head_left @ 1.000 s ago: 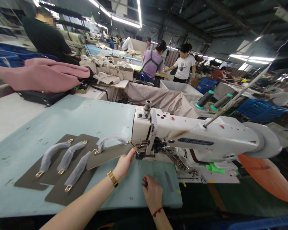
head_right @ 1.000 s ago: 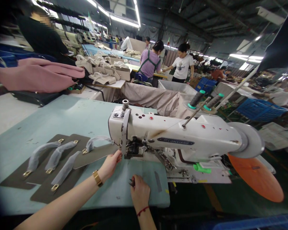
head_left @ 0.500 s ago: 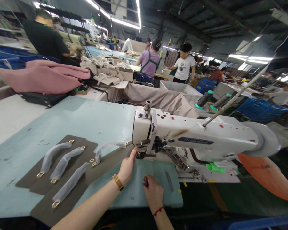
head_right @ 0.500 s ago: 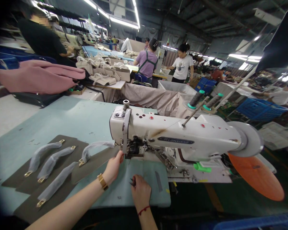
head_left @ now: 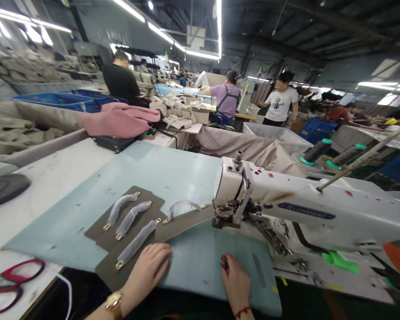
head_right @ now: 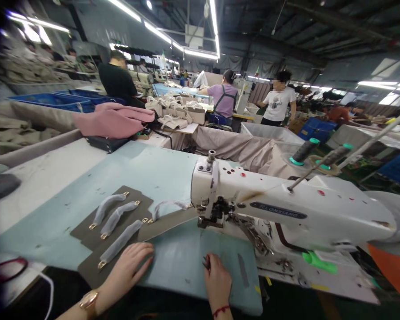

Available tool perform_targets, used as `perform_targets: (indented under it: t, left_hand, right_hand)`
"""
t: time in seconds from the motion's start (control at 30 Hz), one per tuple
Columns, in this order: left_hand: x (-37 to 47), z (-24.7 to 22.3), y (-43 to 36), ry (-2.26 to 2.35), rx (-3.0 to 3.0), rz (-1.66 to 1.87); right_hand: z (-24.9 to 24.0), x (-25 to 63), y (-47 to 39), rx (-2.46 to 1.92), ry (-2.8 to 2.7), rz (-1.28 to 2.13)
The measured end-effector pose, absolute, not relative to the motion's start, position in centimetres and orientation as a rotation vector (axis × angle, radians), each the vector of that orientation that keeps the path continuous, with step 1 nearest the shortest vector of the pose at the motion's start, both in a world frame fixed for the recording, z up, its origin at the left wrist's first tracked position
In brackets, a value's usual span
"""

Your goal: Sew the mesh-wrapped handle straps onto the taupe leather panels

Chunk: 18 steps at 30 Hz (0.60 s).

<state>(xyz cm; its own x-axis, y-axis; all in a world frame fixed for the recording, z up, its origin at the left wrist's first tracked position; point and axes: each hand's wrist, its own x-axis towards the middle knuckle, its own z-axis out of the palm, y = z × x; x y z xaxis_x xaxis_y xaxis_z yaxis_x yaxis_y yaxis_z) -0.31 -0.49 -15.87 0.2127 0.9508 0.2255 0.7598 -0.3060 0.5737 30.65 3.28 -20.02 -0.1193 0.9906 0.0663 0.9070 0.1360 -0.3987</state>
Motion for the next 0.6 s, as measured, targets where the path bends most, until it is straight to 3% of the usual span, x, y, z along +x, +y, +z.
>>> perform_targets:
  t: [0.13, 0.33, 0.43, 0.6]
  left_hand:
    - [-6.0, -18.2, -0.9, 1.759, 2.322, 0.605]
    - [-10.4, -20.2, 4.2, 1.838, 2.313, 0.636]
    - [-11.2, -18.3, 7.0, 1.879, 2.186, 0.798]
    - [-7.1, -10.9, 11.2, 1.686, 2.099, 1.06]
  right_hand:
    - [-20.7, 31.0, 3.4, -1.843, -2.11, 0.344]
    - [-20.3, 30.7, 3.1, -1.843, -2.067, 0.352]
    - [-19.8, 30.4, 3.0, -1.838, -2.047, 0.377]
    - [-19.1, 30.0, 2.9, -1.865, -2.022, 0.419]
